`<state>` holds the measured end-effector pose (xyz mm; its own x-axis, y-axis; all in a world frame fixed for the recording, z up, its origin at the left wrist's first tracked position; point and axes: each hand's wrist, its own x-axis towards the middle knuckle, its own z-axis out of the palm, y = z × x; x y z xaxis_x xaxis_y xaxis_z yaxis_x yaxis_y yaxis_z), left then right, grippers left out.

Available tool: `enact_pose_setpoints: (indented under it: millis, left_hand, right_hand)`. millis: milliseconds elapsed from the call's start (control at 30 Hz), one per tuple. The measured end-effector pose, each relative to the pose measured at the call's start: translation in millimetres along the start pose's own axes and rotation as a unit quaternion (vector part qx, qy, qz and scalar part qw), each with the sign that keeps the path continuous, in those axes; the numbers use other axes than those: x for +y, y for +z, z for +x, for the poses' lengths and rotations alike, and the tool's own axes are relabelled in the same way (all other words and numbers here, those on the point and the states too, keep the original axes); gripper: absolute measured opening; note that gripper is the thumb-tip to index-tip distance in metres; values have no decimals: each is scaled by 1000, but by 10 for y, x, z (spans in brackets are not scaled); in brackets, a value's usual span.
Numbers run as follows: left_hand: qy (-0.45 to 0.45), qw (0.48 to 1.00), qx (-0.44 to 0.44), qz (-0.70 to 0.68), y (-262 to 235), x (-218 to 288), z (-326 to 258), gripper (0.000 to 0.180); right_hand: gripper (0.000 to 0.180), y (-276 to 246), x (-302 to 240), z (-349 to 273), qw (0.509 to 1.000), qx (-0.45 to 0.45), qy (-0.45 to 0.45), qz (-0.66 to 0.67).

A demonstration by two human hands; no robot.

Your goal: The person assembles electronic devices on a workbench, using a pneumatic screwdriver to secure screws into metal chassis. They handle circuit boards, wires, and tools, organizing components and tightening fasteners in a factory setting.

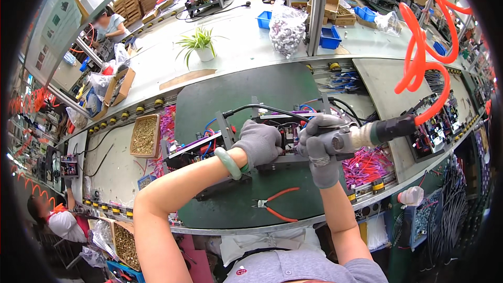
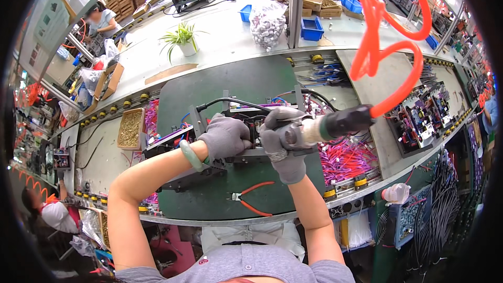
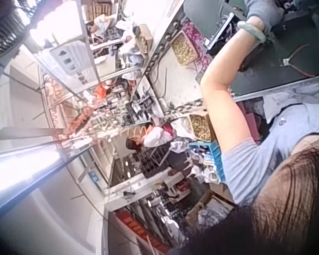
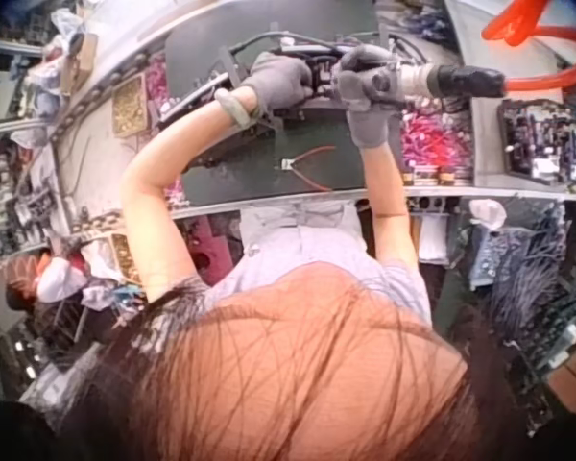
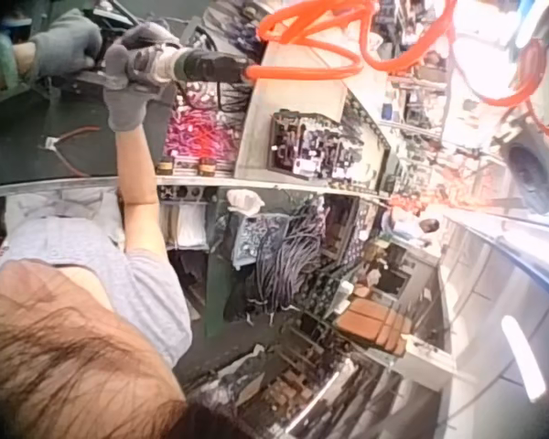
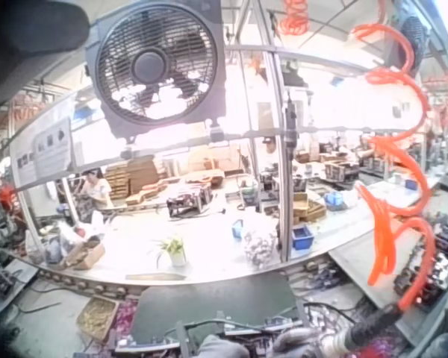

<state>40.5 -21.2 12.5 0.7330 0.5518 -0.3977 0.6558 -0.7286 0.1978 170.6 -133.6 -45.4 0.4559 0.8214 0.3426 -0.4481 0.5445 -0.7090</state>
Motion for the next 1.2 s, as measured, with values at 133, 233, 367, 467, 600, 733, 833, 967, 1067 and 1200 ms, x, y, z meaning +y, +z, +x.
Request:
enact_pose_setpoints:
  millis: [133, 233, 367, 467, 600, 733, 833, 967, 1067, 1200]
  left_hand:
    - [3, 999, -19, 39, 35, 8, 40, 20]
    - [54, 994, 59, 76, 163, -68, 85, 23]
    - [55, 992, 77, 82, 221, -93, 86, 30]
    - [55, 994, 89, 41, 171, -94, 62, 28]
    - [49, 847, 157, -505, 10, -290, -243, 26]
    - [-18, 615, 346, -708, 156, -1436, -1265, 35]
    - [-63, 446, 423, -786, 814, -2582, -2521, 29]
    - [-290, 363, 619, -634, 1830, -3147, -4070, 24]
    - [-406, 344, 636, -559, 2493, -3345, -4760, 23]
    - [-624, 541, 452, -337, 3106, -3447, -5596, 29]
  right_hand:
    - [37, 174, 15, 180, 974, -104, -71, -190]
    - [40, 443, 81, 310, 986, -55, -10, -158]
    - [40, 505, 64, 366, 973, -99, 24, -209]
    - [41, 380, 33, 400, 977, -138, 37, -156]
    - [32, 415, -59, 373, 985, -108, 28, -134]
    - [32, 155, -311, 293, 987, -91, 136, 3]
    - [50, 152, -554, 60, 988, -118, 96, -13]
    - [48, 128, -650, -141, 981, -131, 127, -57]
    - [44, 112, -480, -111, 974, -121, 184, -57]
    - [42, 138, -200, 1, 949, -107, 295, 0]
